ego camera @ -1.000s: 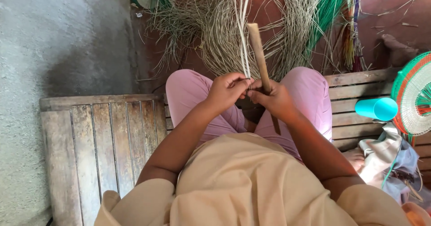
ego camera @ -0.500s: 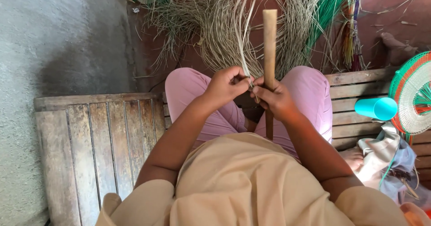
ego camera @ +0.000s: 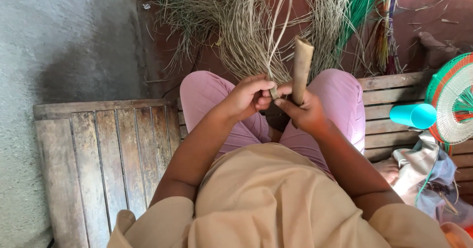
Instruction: Preparing long plant fibers for weaving by manually separating them from a bundle and using a wooden stick as a guide.
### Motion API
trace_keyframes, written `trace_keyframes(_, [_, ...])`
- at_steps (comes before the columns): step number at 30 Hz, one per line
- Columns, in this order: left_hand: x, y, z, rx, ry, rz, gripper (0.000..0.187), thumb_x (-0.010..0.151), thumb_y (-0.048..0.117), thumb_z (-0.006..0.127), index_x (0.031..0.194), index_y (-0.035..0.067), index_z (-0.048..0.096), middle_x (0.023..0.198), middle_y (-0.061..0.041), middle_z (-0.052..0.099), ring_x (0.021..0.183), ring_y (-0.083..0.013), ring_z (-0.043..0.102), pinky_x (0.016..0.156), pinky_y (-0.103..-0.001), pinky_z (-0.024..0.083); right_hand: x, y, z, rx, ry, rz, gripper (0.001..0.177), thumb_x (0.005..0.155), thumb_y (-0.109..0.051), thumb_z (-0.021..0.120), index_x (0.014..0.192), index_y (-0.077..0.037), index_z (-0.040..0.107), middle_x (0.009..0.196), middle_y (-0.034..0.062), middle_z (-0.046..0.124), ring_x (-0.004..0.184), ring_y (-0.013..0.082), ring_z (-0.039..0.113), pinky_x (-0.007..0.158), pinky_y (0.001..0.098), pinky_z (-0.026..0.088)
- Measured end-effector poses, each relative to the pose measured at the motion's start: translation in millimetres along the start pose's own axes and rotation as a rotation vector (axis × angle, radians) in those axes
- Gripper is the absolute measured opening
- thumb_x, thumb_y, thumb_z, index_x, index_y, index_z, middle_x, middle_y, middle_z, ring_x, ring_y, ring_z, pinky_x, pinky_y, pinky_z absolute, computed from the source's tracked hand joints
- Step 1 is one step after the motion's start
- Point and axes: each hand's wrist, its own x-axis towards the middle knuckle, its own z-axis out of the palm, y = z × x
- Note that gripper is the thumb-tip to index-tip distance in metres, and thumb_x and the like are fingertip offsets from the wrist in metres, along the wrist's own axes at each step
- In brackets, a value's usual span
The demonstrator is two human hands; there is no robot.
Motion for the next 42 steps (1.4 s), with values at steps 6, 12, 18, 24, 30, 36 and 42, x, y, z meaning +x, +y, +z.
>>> trace_keyframes(6, [8.7,-8.9,5.5,0.038,0.029,0.061,0.019,0.097,0.024,0.069,0.095,0.007,0.061,0.067,0.001,0.038,0.046,-0.0066,0.045,0.036,-0.018,0.033,2.3,33.2,-10.2,0.003,-0.06,-0.071,0.016,0.085,0.001,0.085,0.097,-0.003,0.077,0.074,0.0122,0.066,0.07,0.0187,0.065,0.068,0.0344,0.052])
trace_keyframes(12, [-1.0,11.1,25.9,0.05,0.126,0.106,0.027,0.094,0.025,0.072,0.078,0.004,0.064,0.054,-0.002,0.036,0.034,-0.0076,0.037,0.028,-0.019,0.028,6.6,27.1,-2.6,-0.035,-0.082,-0.115,0.014,0.085,-0.002,0.085,0.096,-0.004,0.077,0.079,0.0123,0.065,0.077,0.0243,0.066,0.077,0.0391,0.051])
trace_keyframes(18, [-0.5,28.4,17.8,0.08,0.142,0.354,0.027,0.089,0.01,0.082,0.109,-0.003,0.07,0.082,-0.012,0.07,0.069,-0.0207,0.077,0.055,-0.023,0.063,8.2,89.2,-22.6,0.302,-0.033,0.146,0.032,0.107,-0.036,0.059,0.113,-0.005,0.053,0.07,0.0079,0.051,0.057,0.0123,0.046,0.052,0.0244,0.038])
trace_keyframes(24, [17.2,8.7,5.1,0.011,0.2,0.446,0.02,0.092,0.013,0.079,0.106,0.003,0.069,0.085,-0.006,0.068,0.073,-0.0166,0.076,0.057,-0.016,0.059,23.3,96.9,-3.5,0.505,0.078,0.47,0.094,0.065,-0.098,0.026,0.093,-0.01,0.045,0.059,0.0013,0.05,0.045,0.0145,0.059,0.043,0.0196,0.046])
trace_keyframes(30, [16.3,8.1,4.4,-0.026,0.213,0.465,0.022,0.094,0.019,0.079,0.107,0.007,0.067,0.088,-0.005,0.069,0.072,-0.0115,0.071,0.057,-0.014,0.049,18.2,107.0,-9.1,0.624,0.022,0.435,0.053,0.103,-0.066,0.037,0.102,-0.014,0.048,0.086,-0.0018,0.045,0.071,0.0125,0.057,0.062,0.0253,0.051])
trace_keyframes(36, [24.8,-11.7,5.6,0.119,0.226,0.523,0.028,0.091,0.024,0.082,0.11,0.009,0.069,0.087,-0.003,0.066,0.074,-0.0084,0.066,0.06,-0.014,0.045,24.7,112.4,-4.7,0.491,-0.015,0.171,0.033,0.113,-0.031,0.042,0.131,-0.004,0.041,0.07,0.0201,0.061,0.051,0.0338,0.07,0.042,0.0335,0.055])
trace_keyframes(42, [42.7,-33.3,-16.3,0.113,0.135,0.558,0.022,0.098,0.018,0.073,0.114,0.005,0.065,0.065,-0.016,0.062,0.046,-0.031,0.067,0.043,-0.035,0.057,26.9,114.0,5.6,0.555,-0.023,0.199,0.035,0.104,-0.031,0.064,0.116,-0.001,0.05,0.067,0.0155,0.053,0.046,0.0243,0.058,0.039,0.0351,0.048])
